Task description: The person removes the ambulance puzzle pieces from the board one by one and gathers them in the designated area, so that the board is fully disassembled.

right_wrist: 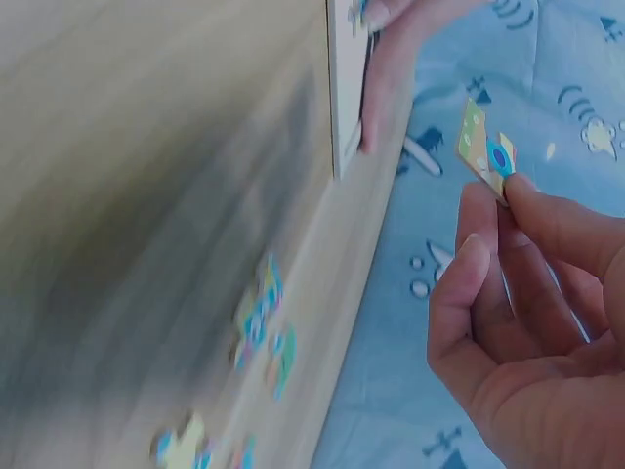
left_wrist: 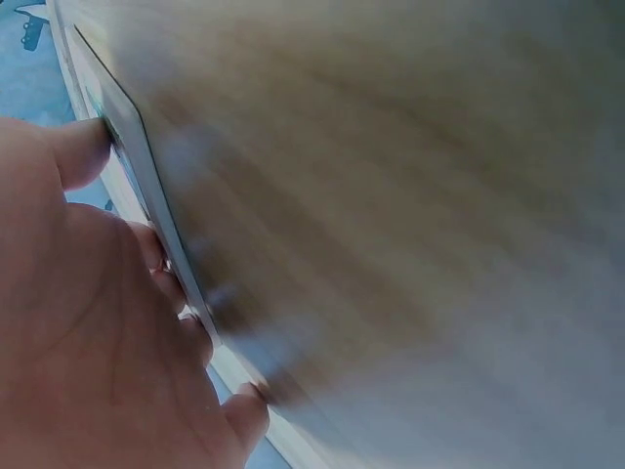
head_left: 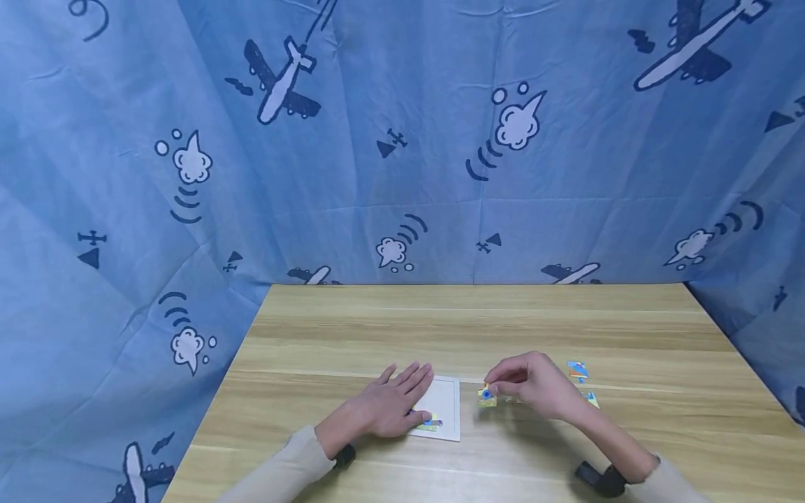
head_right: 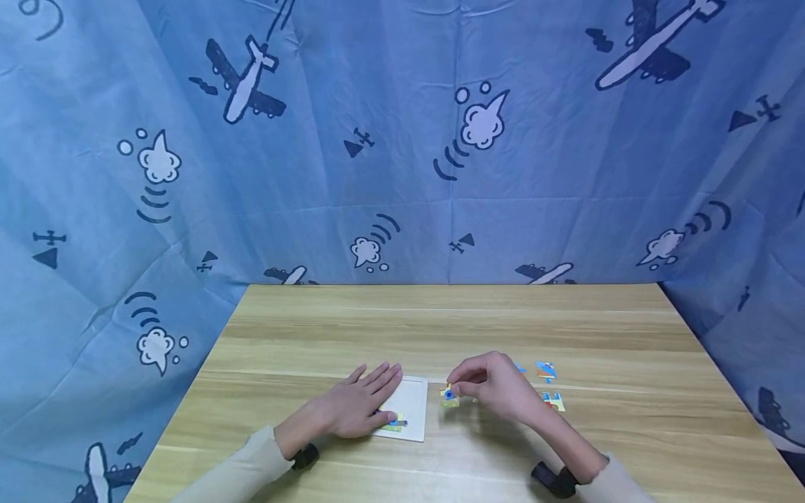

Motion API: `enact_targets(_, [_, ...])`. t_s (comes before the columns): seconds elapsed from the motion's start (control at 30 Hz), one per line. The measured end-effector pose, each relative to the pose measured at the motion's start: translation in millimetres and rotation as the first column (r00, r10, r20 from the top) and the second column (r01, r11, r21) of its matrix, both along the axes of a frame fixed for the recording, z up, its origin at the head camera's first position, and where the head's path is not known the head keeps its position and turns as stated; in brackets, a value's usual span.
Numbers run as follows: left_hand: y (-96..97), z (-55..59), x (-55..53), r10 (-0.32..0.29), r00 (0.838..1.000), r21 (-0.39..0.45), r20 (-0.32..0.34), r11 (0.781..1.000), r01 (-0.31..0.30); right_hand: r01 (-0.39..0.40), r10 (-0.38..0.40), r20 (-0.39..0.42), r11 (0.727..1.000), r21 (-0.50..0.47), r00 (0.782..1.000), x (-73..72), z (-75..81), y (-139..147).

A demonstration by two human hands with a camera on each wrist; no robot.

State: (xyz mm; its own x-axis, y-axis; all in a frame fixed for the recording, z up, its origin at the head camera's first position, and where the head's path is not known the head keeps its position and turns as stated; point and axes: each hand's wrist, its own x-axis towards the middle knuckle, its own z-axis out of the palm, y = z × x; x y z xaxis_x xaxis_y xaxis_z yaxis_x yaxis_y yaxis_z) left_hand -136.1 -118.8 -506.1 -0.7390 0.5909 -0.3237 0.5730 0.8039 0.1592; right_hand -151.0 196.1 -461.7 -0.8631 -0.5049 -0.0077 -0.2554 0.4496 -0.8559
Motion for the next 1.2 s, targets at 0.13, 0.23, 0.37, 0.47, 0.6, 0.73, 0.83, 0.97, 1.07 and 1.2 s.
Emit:
enact_targets(0.13, [-1.0, -2.0, -0.7, -0.002, 1.0, -0.003, -0.002, 1.0, 0.002, -0.002, 0.002, -0.011, 1.0, 0.008, 1.0, -0.2, 0.7, 19])
enact_targets(0.23, [-1.5, -2.8, -1.7, -0.001, 1.0, -0.009, -0.006, 1.0, 0.001, 0.01, -0.009, -0.032, 1.0, 0.03, 0.999, 0.4, 0.2, 33])
enact_targets(0.37, [-1.9, -1.7, -2.8, 0.002, 1.0, -0.011, -0.007, 1.0, -0.002, 0.037, -0.035, -0.049, 0.998, 0.057, 0.998, 2.5, -0.6, 51])
enact_targets(0.47, [-2.0, -1.0, -3.1, -0.001, 1.0, -0.01, -0.007, 1.0, 0.001, 0.045, -0.04, -0.071, 0.997, 0.069, 0.997, 4.7, -3.0, 64])
enact_targets(0.6, [-1.8, -2.6, -2.7, -0.005, 1.0, -0.012, -0.001, 1.0, 0.005, 0.04, -0.032, -0.087, 0.995, 0.088, 0.996, 7.6, -8.2, 82])
enact_targets(0.73, [-1.1, -2.7, -2.3, -0.002, 1.0, -0.011, -0.002, 1.0, 0.002, 0.049, -0.04, -0.069, 0.991, 0.124, 0.997, 9.1, -13.1, 101])
enact_targets(0.83, [-0.5, -1.4, -2.3, -0.001, 1.0, -0.011, -0.002, 1.0, 0.001, 0.05, -0.043, -0.047, 0.986, 0.158, 0.998, 9.4, -15.6, 114])
enact_targets(0.97, [-0.8, -1.8, -2.6, -0.001, 1.0, -0.018, -0.005, 1.0, 0.001, 0.038, -0.036, -0.016, 0.981, 0.192, 0.999, 11.0, -19.6, 128])
enact_targets(1.07, [-1.9, -2.6, -2.9, -0.005, 1.0, -0.023, -0.013, 1.0, 0.005, 0.032, -0.034, 0.004, 0.978, 0.207, 0.999, 12.9, -23.6, 137])
enact_targets(1.2, [-2.8, -2.4, -3.7, -0.007, 1.0, -0.02, -0.009, 1.0, 0.007, 0.029, -0.04, 0.045, 0.974, 0.223, 0.998, 15.5, -26.9, 146])
